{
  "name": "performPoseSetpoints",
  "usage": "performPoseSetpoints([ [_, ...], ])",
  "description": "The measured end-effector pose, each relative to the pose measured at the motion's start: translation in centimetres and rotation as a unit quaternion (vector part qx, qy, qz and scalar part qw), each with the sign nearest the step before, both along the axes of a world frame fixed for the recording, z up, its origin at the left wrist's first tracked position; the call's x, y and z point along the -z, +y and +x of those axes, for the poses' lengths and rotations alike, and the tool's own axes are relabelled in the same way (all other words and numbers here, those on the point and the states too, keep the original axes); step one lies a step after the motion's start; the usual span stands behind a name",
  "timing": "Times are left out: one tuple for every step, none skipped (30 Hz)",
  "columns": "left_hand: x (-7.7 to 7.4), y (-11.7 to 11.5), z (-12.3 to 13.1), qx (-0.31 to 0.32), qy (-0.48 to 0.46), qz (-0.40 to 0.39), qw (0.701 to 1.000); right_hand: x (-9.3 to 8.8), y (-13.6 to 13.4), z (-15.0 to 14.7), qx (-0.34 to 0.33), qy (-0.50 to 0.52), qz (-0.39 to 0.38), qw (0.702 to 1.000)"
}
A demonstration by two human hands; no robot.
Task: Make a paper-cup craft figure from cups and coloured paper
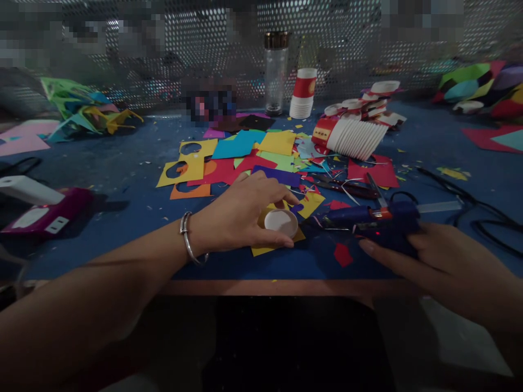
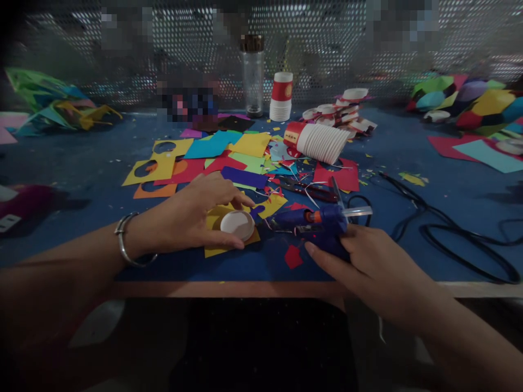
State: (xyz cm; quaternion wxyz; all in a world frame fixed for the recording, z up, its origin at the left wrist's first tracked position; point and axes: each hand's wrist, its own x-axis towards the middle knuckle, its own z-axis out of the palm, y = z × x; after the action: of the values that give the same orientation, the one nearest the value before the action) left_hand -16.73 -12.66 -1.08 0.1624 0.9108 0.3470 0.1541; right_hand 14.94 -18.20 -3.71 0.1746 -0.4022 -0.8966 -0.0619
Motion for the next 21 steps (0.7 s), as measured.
performPoseSetpoints([
  [0.0,0.0,0.0,-0.001,-0.001,-0.001,1.000,-0.1,0.1,-0.2,-0.017,0.007,-0.006,1.000],
  [0.0,0.0,0.0,-0.002,-0.003,-0.001,1.000,-0.3,0.1,-0.3,-0.022,0.019,-0.018,0.999],
  [0.0,0.0,0.0,-0.003,-0.004,-0.002,1.000,-0.4,0.1,-0.6,-0.007,0.028,-0.038,0.999],
  [0.0,-0.1,0.0,-0.004,-0.005,-0.004,1.000,-0.6,0.0,-0.8,0.017,0.038,-0.063,0.997],
  [0.0,-0.1,0.0,-0.005,-0.006,-0.006,1.000,-0.9,0.0,-1.1,0.044,0.050,-0.090,0.994],
  [0.0,-0.1,0.0,-0.006,-0.008,-0.008,1.000,-1.1,-0.1,-1.4,0.078,0.064,-0.118,0.988],
  [0.0,-0.1,-0.1,-0.007,-0.010,-0.009,1.000,-1.4,-0.2,-1.7,0.112,0.080,-0.143,0.980],
  [0.0,-0.2,-0.1,-0.007,-0.012,-0.010,1.000,-1.8,-0.2,-2.0,0.139,0.097,-0.163,0.972],
  [0.0,-0.2,-0.1,-0.009,-0.013,-0.011,1.000,-2.1,-0.3,-2.3,0.158,0.112,-0.175,0.965],
  [0.0,-0.2,-0.1,-0.010,-0.015,-0.010,1.000,-2.4,-0.3,-2.5,0.171,0.124,-0.184,0.960],
  [0.1,-0.2,-0.1,-0.011,-0.017,-0.010,1.000,-2.6,-0.4,-2.7,0.180,0.134,-0.190,0.956],
  [0.1,-0.2,-0.1,-0.011,-0.018,-0.010,1.000,-2.8,-0.4,-2.8,0.187,0.143,-0.196,0.952],
  [0.2,-0.2,-0.1,-0.010,-0.019,-0.009,1.000,-2.9,-0.4,-2.9,0.192,0.154,-0.201,0.948],
  [0.3,-0.2,-0.1,-0.008,-0.022,-0.007,1.000,-3.0,-0.4,-2.9,0.196,0.168,-0.204,0.944],
  [0.3,-0.2,-0.1,-0.006,-0.026,-0.005,1.000,-3.0,-0.4,-2.9,0.197,0.183,-0.207,0.941],
  [0.3,-0.2,-0.1,-0.005,-0.030,-0.002,1.000,-2.9,-0.4,-2.7,0.195,0.197,-0.206,0.939],
  [0.3,-0.2,-0.2,-0.006,-0.034,0.001,0.999,-2.8,-0.4,-2.5,0.190,0.210,-0.203,0.937],
  [0.2,-0.1,-0.2,-0.008,-0.038,0.003,0.999,-2.7,-0.3,-2.2,0.187,0.221,-0.198,0.936],
  [0.1,-0.1,-0.3,-0.015,-0.042,0.004,0.999,-2.7,-0.3,-1.7,0.185,0.229,-0.193,0.936],
  [0.0,0.0,-0.4,-0.024,-0.044,0.006,0.999,-2.6,-0.3,-1.1,0.187,0.235,-0.188,0.935],
  [-0.1,0.1,-0.5,-0.035,-0.047,0.010,0.998,-2.5,-0.2,-0.5,0.194,0.235,-0.188,0.934],
])
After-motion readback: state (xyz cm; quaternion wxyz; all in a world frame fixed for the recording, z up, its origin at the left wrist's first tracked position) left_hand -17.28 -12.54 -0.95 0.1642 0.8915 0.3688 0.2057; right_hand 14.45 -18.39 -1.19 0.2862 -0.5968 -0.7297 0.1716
